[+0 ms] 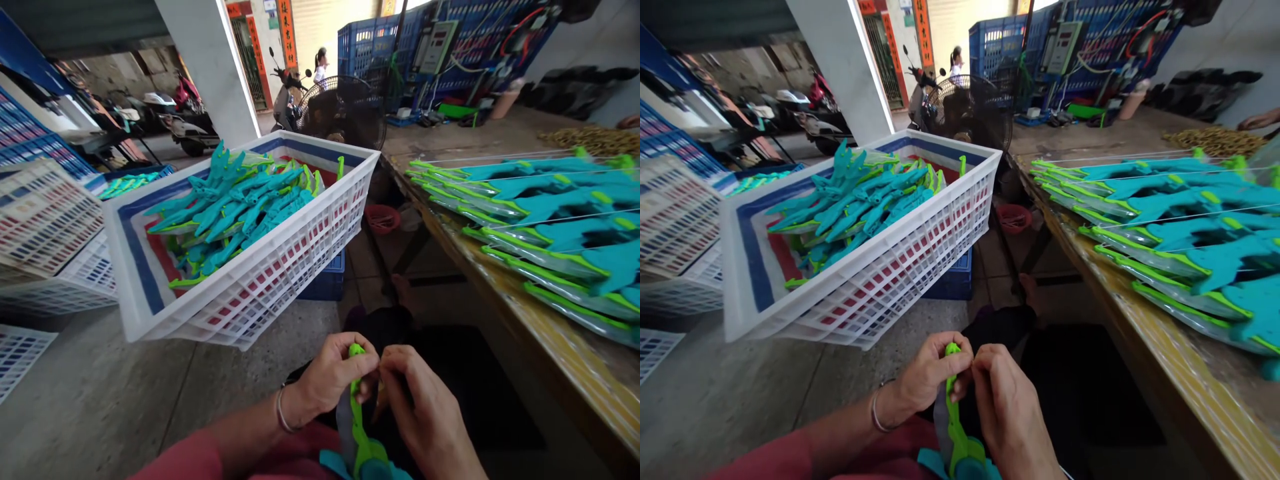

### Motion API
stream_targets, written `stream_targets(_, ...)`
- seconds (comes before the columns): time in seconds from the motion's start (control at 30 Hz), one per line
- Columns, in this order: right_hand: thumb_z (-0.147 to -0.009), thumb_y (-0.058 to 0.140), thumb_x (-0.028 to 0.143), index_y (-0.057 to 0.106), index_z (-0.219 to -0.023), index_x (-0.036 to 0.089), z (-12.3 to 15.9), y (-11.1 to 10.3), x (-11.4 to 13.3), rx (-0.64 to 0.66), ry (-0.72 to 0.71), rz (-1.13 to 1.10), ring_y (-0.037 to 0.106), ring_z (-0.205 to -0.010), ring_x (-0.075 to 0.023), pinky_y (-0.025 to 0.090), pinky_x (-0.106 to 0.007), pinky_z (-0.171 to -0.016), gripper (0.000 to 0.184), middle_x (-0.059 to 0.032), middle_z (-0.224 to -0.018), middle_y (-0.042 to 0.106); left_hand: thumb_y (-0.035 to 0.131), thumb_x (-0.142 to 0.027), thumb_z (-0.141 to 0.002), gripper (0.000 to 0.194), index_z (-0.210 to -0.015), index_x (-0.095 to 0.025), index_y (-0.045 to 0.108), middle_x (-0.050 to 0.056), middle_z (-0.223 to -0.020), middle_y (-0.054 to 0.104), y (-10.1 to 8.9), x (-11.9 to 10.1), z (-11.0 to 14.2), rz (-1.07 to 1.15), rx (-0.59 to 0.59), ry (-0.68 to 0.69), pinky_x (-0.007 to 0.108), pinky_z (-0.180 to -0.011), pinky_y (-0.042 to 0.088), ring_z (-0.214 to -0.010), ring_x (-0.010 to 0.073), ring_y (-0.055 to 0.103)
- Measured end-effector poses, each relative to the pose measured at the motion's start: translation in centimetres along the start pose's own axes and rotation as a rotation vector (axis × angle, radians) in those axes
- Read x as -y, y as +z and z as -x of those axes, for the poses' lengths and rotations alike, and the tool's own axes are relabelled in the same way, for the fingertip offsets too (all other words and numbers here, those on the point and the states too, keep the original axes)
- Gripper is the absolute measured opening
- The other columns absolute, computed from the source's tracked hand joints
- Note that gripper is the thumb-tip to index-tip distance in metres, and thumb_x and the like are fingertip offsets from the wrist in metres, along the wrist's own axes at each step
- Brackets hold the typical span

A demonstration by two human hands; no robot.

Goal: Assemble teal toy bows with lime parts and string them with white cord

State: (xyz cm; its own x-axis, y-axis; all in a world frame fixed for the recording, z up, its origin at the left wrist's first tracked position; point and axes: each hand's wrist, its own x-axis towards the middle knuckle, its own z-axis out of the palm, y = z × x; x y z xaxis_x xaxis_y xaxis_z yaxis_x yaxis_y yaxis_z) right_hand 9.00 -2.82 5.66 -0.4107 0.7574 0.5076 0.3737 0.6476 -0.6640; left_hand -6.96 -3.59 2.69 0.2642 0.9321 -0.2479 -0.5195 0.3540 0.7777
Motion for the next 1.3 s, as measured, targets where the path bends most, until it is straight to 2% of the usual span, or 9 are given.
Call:
stream_targets(0.17, -0.104, 0.051, 0.015, 0.055, -0.093, 0.021, -0.3, -0.3, 0.1, -0.044, 0.004, -0.011, 0.060, -0.061, -0.0089, 0.051, -0.016, -0.056, 0.013, 0.0016, -0.078, 0.059, 0.082, -0.046, -0.076, 0.037, -0.077, -0.015, 0.061, -0.002, -0.055, 0.059, -0.2, -0.3, 0.1, -0.034, 0.028, -0.019, 0.019, -0.039, 0.041, -0.041, 0.0082, 0.050)
stream_targets(0.27, -0.103, 0.052, 0.013, 0.058, -0.094, 0.020, -0.2, 0.1, 0.3, -0.094, -0.047, 0.036, 0.064, -0.069, -0.0111, 0.054, -0.018, -0.061, 0.013, -0.0017, -0.085, 0.062, 0.083, -0.047, -0.075, 0.038, -0.078, -0.015, 0.062, -0.003, -0.054, 0.057, -0.4, -0.3, 0.1, 0.012, 0.052, -0.037, 0.019, -0.040, 0.040, -0.041, 0.0084, 0.049)
stream_targets(0.37, -0.101, 0.054, 0.009, 0.063, -0.103, 0.017, 0.4, 0.9, 0.4, -0.173, -0.126, 0.185, 0.066, -0.074, -0.0134, 0.056, -0.021, -0.063, 0.012, -0.0058, -0.090, 0.064, 0.081, -0.047, -0.077, 0.036, -0.080, -0.015, 0.063, -0.003, -0.054, 0.056, -0.6, 0.1, 0.0, 0.045, 0.065, -0.028, 0.019, -0.041, 0.041, -0.043, 0.0083, 0.048)
stream_targets(0.53, -0.097, 0.057, 0.001, 0.063, -0.115, 0.009, 1.2, 2.7, 0.0, -0.243, -0.236, 0.329, 0.066, -0.088, -0.0194, 0.058, -0.028, -0.073, 0.020, -0.0131, -0.099, 0.066, 0.080, -0.048, -0.080, 0.038, -0.079, -0.014, 0.064, -0.002, -0.056, 0.056, -1.0, 0.4, 0.1, 0.028, 0.037, -0.019, 0.018, -0.040, 0.038, -0.043, 0.0079, 0.048)
stream_targets(0.6, -0.098, 0.057, 0.001, 0.062, -0.115, 0.008, 1.2, 3.0, -0.2, -0.249, -0.255, 0.363, 0.065, -0.087, -0.0194, 0.057, -0.029, -0.072, 0.019, -0.0134, -0.097, 0.066, 0.082, -0.049, -0.077, 0.040, -0.077, -0.015, 0.063, -0.003, -0.056, 0.055, -0.9, 0.2, 0.1, 0.039, 0.029, -0.032, 0.019, -0.040, 0.038, -0.043, 0.0077, 0.047)
stream_targets(0.77, -0.101, 0.055, 0.007, 0.061, -0.106, 0.012, 0.9, 2.7, -0.1, -0.239, -0.220, 0.457, 0.060, -0.074, -0.0168, 0.053, -0.027, -0.063, 0.010, -0.0079, -0.085, 0.063, 0.085, -0.051, -0.073, 0.043, -0.077, -0.016, 0.059, -0.004, -0.056, 0.054, -0.6, 0.0, 0.0, 0.064, 0.026, -0.046, 0.018, -0.038, 0.037, -0.043, 0.0077, 0.045)
stream_targets(0.9, -0.100, 0.055, 0.007, 0.059, -0.102, 0.015, 1.2, 2.3, 0.1, -0.260, -0.145, 0.475, 0.060, -0.072, -0.0160, 0.051, -0.026, -0.061, 0.009, -0.0067, -0.084, 0.062, 0.085, -0.049, -0.075, 0.043, -0.077, -0.015, 0.058, -0.004, -0.059, 0.054, -0.4, 0.1, 0.0, 0.077, 0.005, -0.051, 0.017, -0.037, 0.037, -0.044, 0.0065, 0.046)
stream_targets(1.2, -0.100, 0.053, 0.006, 0.059, -0.101, 0.017, 1.7, 2.5, 0.4, -0.259, 0.013, 0.279, 0.062, -0.076, -0.0146, 0.052, -0.024, -0.065, 0.013, -0.0049, -0.089, 0.061, 0.084, -0.045, -0.078, 0.041, -0.074, -0.014, 0.059, -0.003, -0.063, 0.055, -0.5, -0.3, 0.4, 0.072, 0.007, -0.063, 0.015, -0.038, 0.039, -0.046, 0.0055, 0.048)
stream_targets(1.3, -0.102, 0.054, 0.011, 0.061, -0.112, 0.016, 1.8, 2.4, 0.8, -0.217, 0.057, 0.199, 0.064, -0.084, -0.0162, 0.055, -0.025, -0.069, 0.013, -0.0079, -0.099, 0.062, 0.084, -0.047, -0.077, 0.041, -0.075, -0.014, 0.060, -0.004, -0.058, 0.054, -0.7, 0.0, 0.3, 0.073, 0.007, -0.063, 0.015, -0.038, 0.038, -0.044, 0.0061, 0.047)
